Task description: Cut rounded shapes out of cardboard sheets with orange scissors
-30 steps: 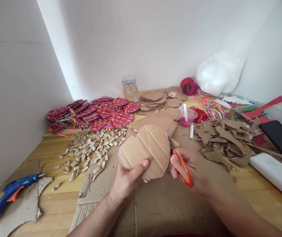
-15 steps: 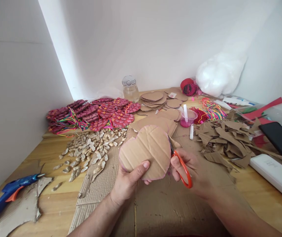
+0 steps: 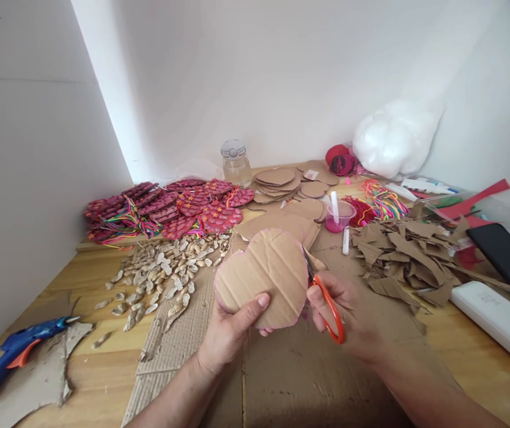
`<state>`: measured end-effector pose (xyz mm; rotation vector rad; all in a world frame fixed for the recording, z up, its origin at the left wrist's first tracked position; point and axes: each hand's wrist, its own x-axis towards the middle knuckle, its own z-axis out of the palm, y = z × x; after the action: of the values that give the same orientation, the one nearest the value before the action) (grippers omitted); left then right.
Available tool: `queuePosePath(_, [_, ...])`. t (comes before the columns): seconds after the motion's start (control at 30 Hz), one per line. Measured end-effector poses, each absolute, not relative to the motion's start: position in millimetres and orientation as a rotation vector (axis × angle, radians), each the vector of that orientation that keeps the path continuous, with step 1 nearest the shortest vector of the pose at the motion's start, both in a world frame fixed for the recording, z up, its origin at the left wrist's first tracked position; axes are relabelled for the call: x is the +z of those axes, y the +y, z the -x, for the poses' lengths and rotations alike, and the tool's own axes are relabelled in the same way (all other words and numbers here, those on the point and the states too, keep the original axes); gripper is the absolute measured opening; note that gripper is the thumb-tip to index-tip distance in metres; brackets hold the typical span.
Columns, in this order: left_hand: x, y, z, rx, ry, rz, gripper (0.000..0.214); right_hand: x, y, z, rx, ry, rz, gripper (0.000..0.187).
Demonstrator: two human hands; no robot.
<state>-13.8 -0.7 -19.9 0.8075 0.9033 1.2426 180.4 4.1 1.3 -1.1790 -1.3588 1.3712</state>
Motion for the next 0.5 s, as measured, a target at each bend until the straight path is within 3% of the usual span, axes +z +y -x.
queuePosePath(0.23, [-18,0,12,1.27,0.9,-0.797,0.082,-11,3,-181,1.368,-1.346,1.12,0.049])
queuePosePath(0.5, [-16,4,20,1.259,0.934,-0.826,0.087,1,9,-183,1.357,-1.382,1.145,0.05])
